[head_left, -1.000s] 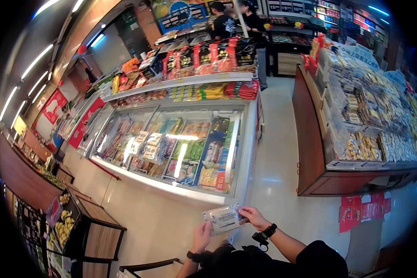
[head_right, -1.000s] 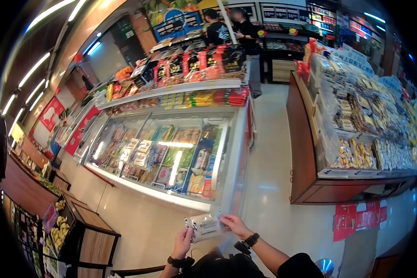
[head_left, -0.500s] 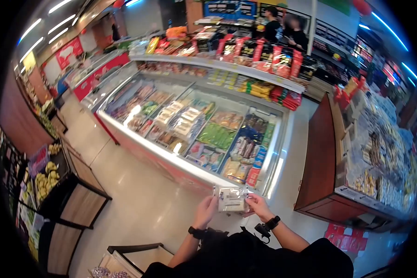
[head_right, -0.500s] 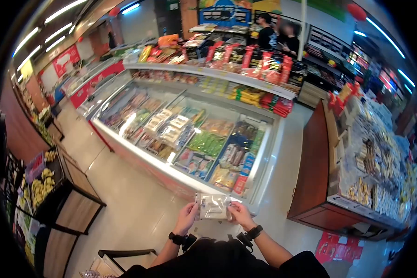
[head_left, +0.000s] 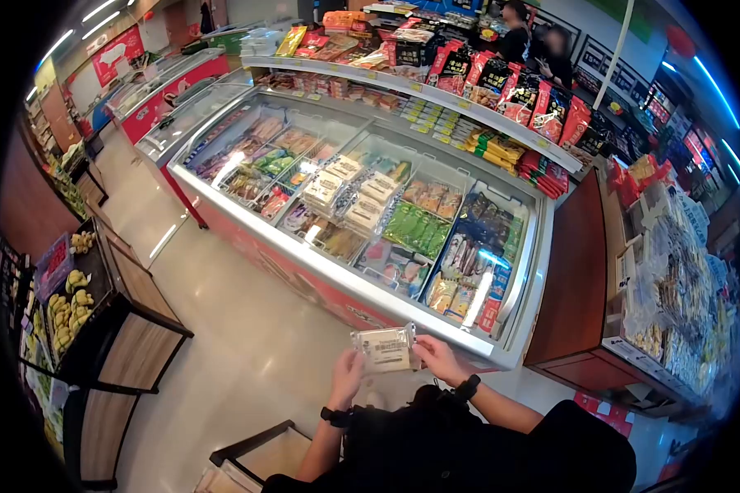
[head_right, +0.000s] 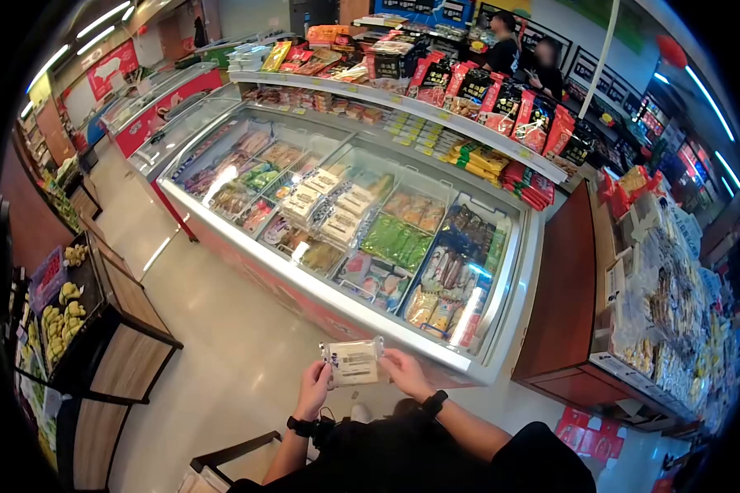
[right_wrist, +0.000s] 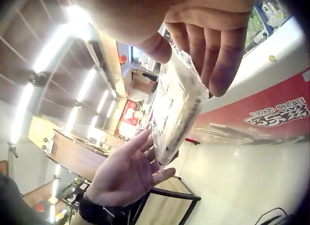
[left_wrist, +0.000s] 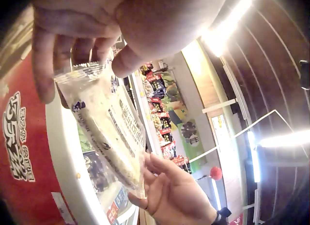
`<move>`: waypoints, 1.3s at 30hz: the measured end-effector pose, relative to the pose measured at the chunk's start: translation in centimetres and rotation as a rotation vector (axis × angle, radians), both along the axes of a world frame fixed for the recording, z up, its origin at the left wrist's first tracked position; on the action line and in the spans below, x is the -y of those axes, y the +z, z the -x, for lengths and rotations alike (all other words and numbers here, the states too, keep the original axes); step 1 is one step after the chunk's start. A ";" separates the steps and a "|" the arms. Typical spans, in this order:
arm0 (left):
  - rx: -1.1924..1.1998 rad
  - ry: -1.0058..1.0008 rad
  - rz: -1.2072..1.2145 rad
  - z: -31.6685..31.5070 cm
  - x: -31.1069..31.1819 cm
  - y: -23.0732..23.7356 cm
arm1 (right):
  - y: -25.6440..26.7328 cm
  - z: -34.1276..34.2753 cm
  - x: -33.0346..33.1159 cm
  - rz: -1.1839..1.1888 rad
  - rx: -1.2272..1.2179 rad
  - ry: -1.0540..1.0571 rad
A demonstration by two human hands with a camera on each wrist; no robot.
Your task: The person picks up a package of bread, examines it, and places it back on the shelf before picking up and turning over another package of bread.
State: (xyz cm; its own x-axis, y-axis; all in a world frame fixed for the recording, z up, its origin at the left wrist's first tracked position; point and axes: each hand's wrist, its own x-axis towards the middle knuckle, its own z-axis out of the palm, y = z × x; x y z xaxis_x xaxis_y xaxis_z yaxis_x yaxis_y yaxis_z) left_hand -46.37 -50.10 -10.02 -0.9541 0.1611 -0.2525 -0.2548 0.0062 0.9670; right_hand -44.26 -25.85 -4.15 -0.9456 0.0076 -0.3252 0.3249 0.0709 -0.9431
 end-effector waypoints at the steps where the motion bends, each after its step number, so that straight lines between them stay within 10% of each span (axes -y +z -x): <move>1: 0.027 0.005 -0.002 0.3 0.2 0.3 | 0.3 0.7 0.2 -0.045 -0.005 -0.004; 19: -0.102 -0.053 0.103 21.7 2.0 5.0 | -6.7 21.1 2.5 0.016 -0.329 -0.199; 39: -0.339 -0.468 0.113 43.4 1.0 3.9 | -1.9 33.5 6.5 -0.146 -0.064 -0.653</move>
State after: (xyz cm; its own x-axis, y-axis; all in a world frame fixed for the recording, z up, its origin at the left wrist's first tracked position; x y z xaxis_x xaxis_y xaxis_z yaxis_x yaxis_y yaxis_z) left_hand -89.74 -51.14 -6.12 -0.8184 0.5744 0.0143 0.1234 0.1514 0.9807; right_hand -77.81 -32.34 -6.01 -0.7495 0.6240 -0.2209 0.2879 0.0068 -0.9576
